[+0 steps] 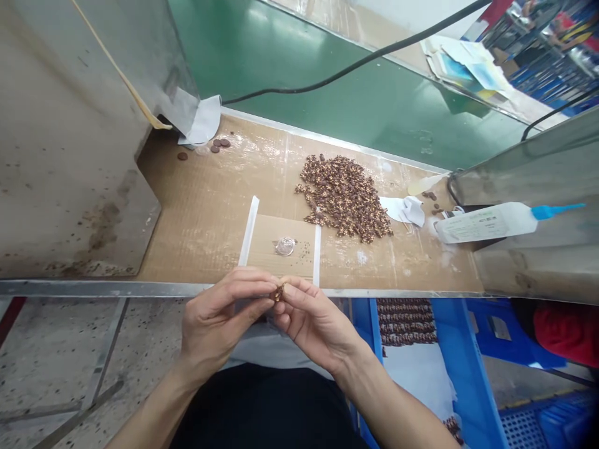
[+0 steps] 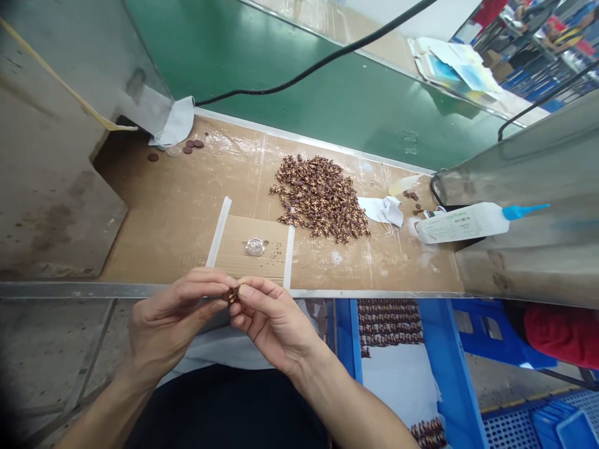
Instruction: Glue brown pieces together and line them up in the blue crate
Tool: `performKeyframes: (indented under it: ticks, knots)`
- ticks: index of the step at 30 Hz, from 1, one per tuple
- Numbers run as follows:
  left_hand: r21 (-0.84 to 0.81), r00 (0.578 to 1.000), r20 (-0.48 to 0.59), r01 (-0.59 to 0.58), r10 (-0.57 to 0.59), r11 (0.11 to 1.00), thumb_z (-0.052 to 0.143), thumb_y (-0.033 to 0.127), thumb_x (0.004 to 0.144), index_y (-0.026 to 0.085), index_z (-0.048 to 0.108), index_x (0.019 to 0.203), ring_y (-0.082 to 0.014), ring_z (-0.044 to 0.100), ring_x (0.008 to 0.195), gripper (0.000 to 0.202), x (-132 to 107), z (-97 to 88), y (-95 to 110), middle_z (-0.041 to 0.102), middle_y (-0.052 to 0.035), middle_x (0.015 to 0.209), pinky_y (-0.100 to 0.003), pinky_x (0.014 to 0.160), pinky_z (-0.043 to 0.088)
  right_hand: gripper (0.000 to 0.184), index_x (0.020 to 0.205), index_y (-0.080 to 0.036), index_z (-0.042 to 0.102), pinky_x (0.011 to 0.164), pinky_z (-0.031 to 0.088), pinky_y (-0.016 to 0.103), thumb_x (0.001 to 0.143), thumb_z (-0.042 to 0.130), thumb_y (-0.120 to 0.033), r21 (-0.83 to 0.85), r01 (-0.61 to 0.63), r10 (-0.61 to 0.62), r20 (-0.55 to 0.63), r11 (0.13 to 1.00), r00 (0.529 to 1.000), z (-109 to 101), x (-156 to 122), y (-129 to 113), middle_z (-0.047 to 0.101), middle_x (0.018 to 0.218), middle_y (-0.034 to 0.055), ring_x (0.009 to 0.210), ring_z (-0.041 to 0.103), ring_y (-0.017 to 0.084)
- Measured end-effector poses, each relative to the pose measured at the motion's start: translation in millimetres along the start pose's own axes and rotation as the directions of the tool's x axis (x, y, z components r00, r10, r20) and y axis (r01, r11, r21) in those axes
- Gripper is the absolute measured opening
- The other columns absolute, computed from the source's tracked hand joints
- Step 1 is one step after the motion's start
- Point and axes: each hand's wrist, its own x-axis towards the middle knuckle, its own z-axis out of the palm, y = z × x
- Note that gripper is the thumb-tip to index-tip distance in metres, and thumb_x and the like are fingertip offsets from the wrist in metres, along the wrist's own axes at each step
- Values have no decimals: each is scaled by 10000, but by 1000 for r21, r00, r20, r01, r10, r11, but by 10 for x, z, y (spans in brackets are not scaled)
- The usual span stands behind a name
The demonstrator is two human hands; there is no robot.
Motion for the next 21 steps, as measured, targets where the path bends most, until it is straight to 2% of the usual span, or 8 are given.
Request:
performKeyframes:
  ticks: [2,4,6,8,9,11,13,21]
  knots:
    - [-61,998,-38,52,-54,997,870,105,969,317,890,1175,-241,801,1115,297,14,6,-3,859,-37,1146,-374,1018,657,281,1008,-210,835,751,595,201,863,1021,-362,-94,58,-60,-14,994,998,-18,-33,-62,788,950,11,814,705,107]
    - [-199,985,-76,135,-153,971,871,156,984,299,883,1206,-235,820,1074,265,34,6,-30,857,-44,1144,-368,1013,678,229,1034,-242,843,820,617,265,911,973,-385,-330,264,-298,-57,906,953,-108,-66,-202,815,1054,26,866,722,141]
    - [-360,964,-86,205,-251,910,880,196,985,278,887,1196,-217,843,989,227,61,5,-73,854,-41,1120,-353,981,705,151,1071,-265,851,925,623,339,978,899,-372,-671,469,-655,-32,574,755,-277,-80,-402,830,1116,41,965,747,189]
    - [-492,944,-56,258,-326,832,903,217,966,255,900,1156,-194,850,919,194,93,10,-119,852,-38,1075,-319,938,721,115,1115,-275,853,1003,609,410,1036,816,-351,-898,427,-852,142,103,504,-489,-62,-610,837,1140,55,1060,759,237]
    - [-543,934,-32,283,-356,790,913,223,957,247,906,1141,-183,850,910,186,109,15,-139,854,-39,1063,-299,925,723,121,1125,-277,852,1024,601,441,1059,776,-344,-932,351,-867,247,-91,433,-591,-41,-697,840,1151,62,1092,761,257]
    - [-626,916,13,320,-401,711,929,227,942,239,912,1128,-169,847,927,187,140,29,-172,865,-46,1084,-273,934,719,155,1119,-280,854,1026,592,474,1090,711,-332,-915,245,-823,398,-322,406,-745,13,-816,849,1144,65,1097,768,276]
    - [-680,903,38,337,-428,651,946,222,922,236,915,1114,-159,846,947,195,166,40,-194,875,-49,1122,-255,954,710,173,1098,-280,859,1010,594,471,1099,690,-317,-895,227,-792,446,-385,416,-793,57,-861,855,1120,60,1080,775,275]
    - [-700,908,42,325,-417,636,941,194,925,240,909,1130,-150,846,920,212,202,-6,-249,876,-37,1088,-221,918,696,94,1083,-306,872,985,639,460,1038,800,-266,-845,489,-793,445,-217,417,-201,105,-800,844,1093,39,1063,786,259]
